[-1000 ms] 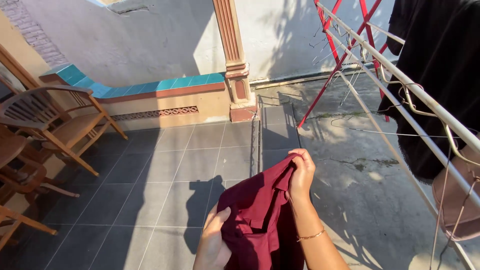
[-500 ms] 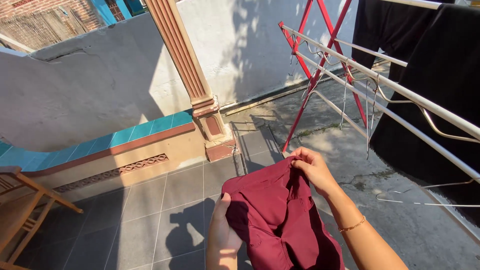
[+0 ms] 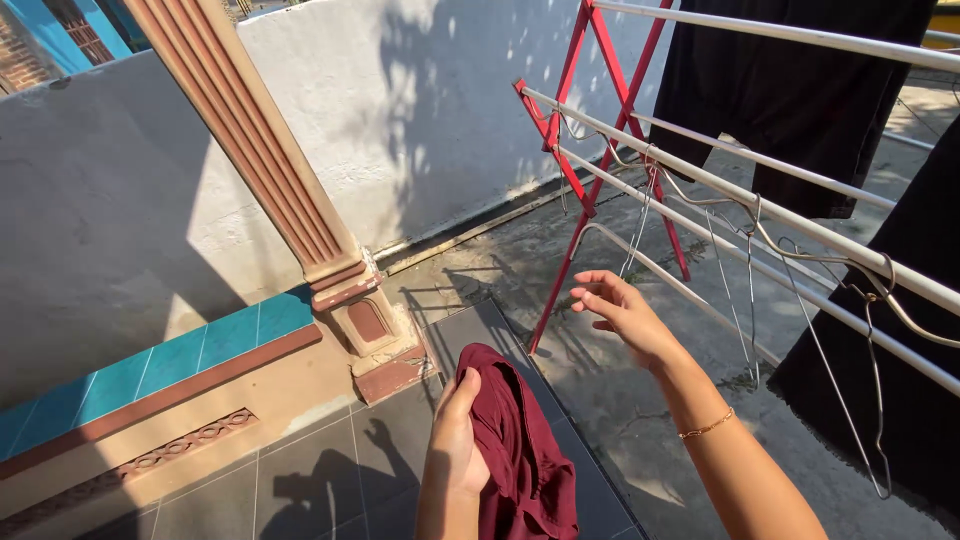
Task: Hanging wet laundry on a metal drying rack using hangers.
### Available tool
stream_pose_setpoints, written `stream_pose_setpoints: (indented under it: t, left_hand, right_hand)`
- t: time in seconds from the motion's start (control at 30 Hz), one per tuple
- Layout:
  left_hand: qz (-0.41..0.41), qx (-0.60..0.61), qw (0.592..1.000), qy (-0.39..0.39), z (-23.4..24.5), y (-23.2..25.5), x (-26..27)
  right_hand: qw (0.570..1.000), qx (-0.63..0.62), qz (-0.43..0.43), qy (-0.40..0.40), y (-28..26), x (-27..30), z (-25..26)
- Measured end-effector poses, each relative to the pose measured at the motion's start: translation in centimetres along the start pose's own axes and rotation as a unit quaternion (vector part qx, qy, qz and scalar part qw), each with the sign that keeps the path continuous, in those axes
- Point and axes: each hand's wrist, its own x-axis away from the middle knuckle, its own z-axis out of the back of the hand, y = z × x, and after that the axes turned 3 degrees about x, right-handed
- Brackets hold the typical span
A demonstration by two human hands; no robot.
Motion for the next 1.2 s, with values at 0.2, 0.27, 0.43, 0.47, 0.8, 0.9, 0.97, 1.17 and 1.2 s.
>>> stream_pose_setpoints:
  t: [0.2, 0.27, 0.43, 0.47, 0.8, 0.9, 0.97, 1.17, 1.2]
  left_hand:
    - [0.048, 0.042, 0.998, -0.029, 1.3, -0.1, -14.1]
    - [0.049, 0.009, 0.999, -0.011, 0.6, 0.0, -18.5]
    - [0.054, -0.106, 0.993, 0.012, 1.8, 0.8, -26.9]
    - [0.060, -0.088, 0.994, -0.006, 1.9, 0.6, -28.6]
    - [0.333, 0.002, 0.907, -0.258, -5.4, -2.2, -37.3]
    - [0.389, -0.081, 0.853, -0.339, -7.8, -2.5, -37.8]
    - [0.431, -0.086, 0.812, -0.385, -8.9, -3.2, -37.3]
    - [0.538, -0.037, 0.553, -0.635, -10.4, -9.7, -32.9]
    - [0.557, -0.029, 0.492, -0.668, -11.0, -10.4, -31.2]
  right_hand:
    - [0.973, -0.073, 0.043, 0.213, 9.0, -26.8, 3.3]
    - [0.962, -0.030, 0.048, 0.266, 8.7, -34.7, 4.9]
    - [0.918, 0.180, -0.049, 0.350, 10.0, -44.6, 5.8]
    - [0.910, 0.237, -0.069, 0.332, 11.9, -46.4, 6.3]
    - [0.942, 0.228, 0.032, 0.245, 8.2, -46.2, 9.2]
    - [0.981, 0.114, -0.003, 0.156, 0.5, -35.6, 6.3]
    - [0.970, 0.139, 0.018, 0.200, -2.0, -26.6, 6.1]
    - [0.933, 0.068, 0.132, 0.328, -6.6, -1.5, 6.4]
    - [0.923, 0.015, 0.164, 0.349, -7.3, 2.2, 6.1]
